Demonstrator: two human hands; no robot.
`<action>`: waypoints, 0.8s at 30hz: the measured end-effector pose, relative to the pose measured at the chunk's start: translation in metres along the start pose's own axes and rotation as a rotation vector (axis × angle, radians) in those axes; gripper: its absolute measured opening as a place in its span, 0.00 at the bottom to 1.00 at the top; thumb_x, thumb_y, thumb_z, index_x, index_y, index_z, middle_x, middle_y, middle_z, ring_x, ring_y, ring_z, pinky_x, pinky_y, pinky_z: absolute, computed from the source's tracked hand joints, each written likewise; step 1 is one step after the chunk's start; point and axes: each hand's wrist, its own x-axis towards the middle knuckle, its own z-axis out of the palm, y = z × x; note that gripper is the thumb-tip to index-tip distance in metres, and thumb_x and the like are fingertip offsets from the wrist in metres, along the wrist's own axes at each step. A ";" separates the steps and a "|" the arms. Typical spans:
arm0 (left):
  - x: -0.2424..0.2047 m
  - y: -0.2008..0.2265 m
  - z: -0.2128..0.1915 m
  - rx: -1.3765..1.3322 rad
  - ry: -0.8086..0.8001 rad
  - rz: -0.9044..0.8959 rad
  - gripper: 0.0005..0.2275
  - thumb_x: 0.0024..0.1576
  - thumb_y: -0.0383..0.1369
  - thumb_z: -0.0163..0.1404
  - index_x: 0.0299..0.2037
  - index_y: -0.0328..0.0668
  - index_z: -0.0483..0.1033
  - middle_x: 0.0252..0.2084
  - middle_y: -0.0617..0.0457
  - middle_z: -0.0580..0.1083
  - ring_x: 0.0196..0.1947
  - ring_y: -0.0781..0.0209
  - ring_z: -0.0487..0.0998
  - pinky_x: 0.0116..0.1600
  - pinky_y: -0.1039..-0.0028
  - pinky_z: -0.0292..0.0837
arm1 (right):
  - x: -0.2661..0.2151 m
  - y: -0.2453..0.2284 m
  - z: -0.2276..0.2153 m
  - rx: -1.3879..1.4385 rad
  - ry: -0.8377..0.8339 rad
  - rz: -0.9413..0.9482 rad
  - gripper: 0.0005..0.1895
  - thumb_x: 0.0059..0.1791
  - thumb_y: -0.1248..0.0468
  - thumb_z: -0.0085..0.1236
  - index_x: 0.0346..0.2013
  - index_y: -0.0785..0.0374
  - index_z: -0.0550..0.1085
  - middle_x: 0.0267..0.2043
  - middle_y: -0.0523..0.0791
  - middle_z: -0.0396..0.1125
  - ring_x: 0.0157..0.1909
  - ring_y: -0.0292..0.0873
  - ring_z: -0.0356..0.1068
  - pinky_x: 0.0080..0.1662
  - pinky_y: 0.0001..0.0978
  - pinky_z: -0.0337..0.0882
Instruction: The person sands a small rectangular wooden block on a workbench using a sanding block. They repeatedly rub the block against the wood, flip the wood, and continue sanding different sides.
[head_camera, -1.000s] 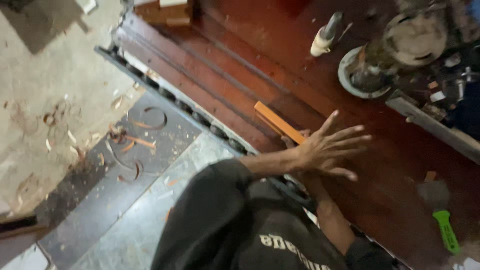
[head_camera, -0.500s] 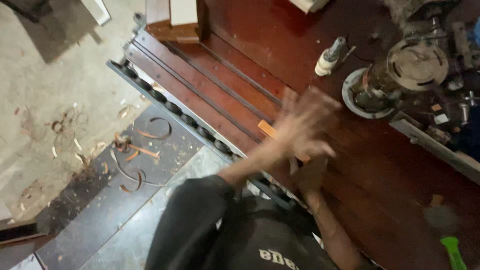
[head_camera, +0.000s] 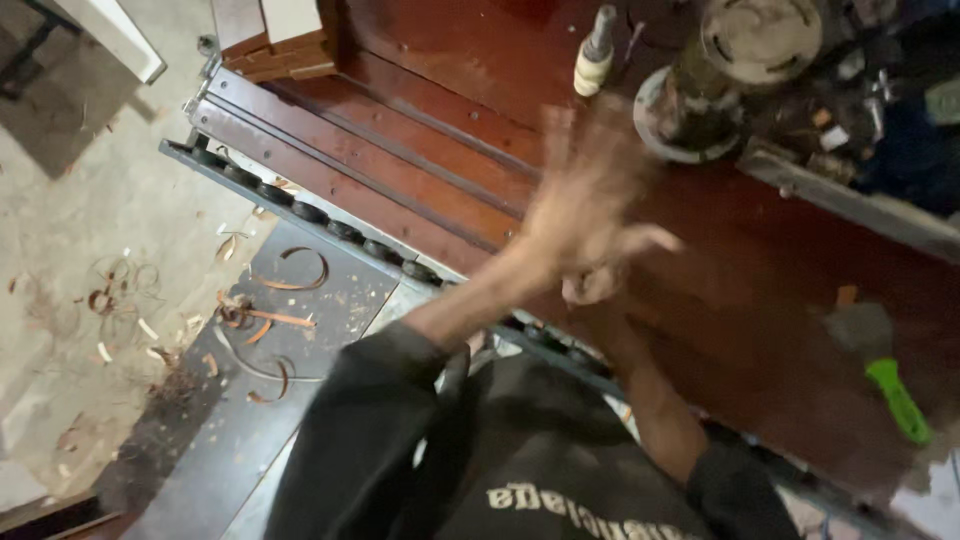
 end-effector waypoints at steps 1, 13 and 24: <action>0.001 0.026 -0.008 0.049 -0.019 0.097 0.44 0.53 0.74 0.22 0.73 0.60 0.59 0.78 0.59 0.46 0.78 0.49 0.35 0.67 0.31 0.12 | -0.008 0.001 0.000 0.020 -0.003 0.003 0.22 0.49 0.54 0.64 0.49 0.66 0.71 0.45 0.55 0.69 0.49 0.59 0.68 0.50 0.54 0.66; 0.020 0.014 0.010 0.051 0.095 0.181 0.43 0.54 0.71 0.14 0.73 0.58 0.59 0.78 0.60 0.50 0.77 0.52 0.37 0.70 0.29 0.16 | 0.017 0.005 0.014 0.012 0.096 -0.018 0.22 0.50 0.53 0.68 0.50 0.63 0.73 0.46 0.52 0.71 0.48 0.58 0.71 0.51 0.52 0.69; 0.001 -0.046 0.100 -0.111 -0.036 -0.040 0.51 0.54 0.78 0.21 0.79 0.48 0.56 0.78 0.49 0.45 0.79 0.46 0.33 0.71 0.28 0.15 | -0.020 -0.004 0.009 0.029 0.121 0.061 0.17 0.50 0.56 0.67 0.48 0.62 0.75 0.45 0.50 0.73 0.48 0.55 0.73 0.52 0.49 0.70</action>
